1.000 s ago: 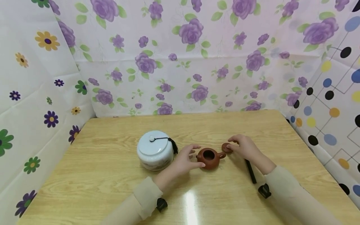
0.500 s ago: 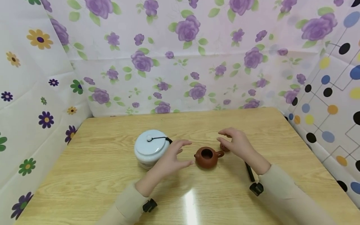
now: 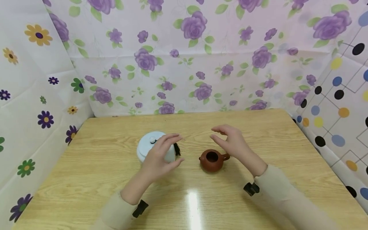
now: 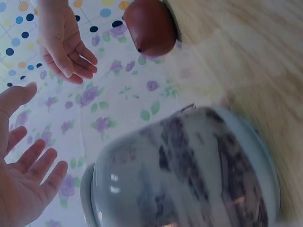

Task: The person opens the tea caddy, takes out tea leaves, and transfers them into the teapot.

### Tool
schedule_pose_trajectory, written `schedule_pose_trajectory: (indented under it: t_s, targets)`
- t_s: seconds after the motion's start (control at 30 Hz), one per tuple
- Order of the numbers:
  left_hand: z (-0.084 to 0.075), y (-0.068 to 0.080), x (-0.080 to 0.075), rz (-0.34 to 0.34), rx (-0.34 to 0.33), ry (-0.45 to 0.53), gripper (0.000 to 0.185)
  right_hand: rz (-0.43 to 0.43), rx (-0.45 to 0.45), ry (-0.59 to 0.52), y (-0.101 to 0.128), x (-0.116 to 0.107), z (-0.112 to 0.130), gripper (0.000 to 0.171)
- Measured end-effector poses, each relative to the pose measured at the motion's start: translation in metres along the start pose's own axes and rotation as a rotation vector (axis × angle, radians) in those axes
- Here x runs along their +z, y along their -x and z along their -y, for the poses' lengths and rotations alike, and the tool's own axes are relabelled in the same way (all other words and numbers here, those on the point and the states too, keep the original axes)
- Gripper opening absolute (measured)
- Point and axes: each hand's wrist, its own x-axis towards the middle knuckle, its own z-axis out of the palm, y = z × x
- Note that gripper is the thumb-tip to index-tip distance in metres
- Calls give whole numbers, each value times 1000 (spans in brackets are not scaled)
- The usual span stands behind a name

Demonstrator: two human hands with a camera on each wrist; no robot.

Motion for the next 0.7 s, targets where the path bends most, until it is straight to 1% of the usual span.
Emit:
schedule_pose_trajectory:
  t_s: [0.03, 0.1, 0.33, 0.47, 0.53, 0.6, 0.7]
  targets:
    - [2, 0, -2, -30, 16, -11, 65, -5, -3, -6, -2, 2, 2, 30]
    - [6, 1, -6, -73, 24, -33, 67, -16, -19, -15, -7, 6, 8, 29]
    - [22, 5, -19, -128, -55, -57, 66, -26, -109, -34, -23, 24, 24, 31]
    - [30, 10, -27, -162, -78, -32, 63, -7, -141, -67, -30, 33, 32, 31]
    - [34, 13, -30, -182, -95, -13, 65, 1, -151, -85, -34, 38, 35, 31]
    - [39, 17, -33, -198, -130, 0, 71, 7, -158, -104, -37, 43, 39, 31]
    - [46, 23, -35, -219, -212, 18, 80, 20, -165, -138, -42, 50, 44, 31]
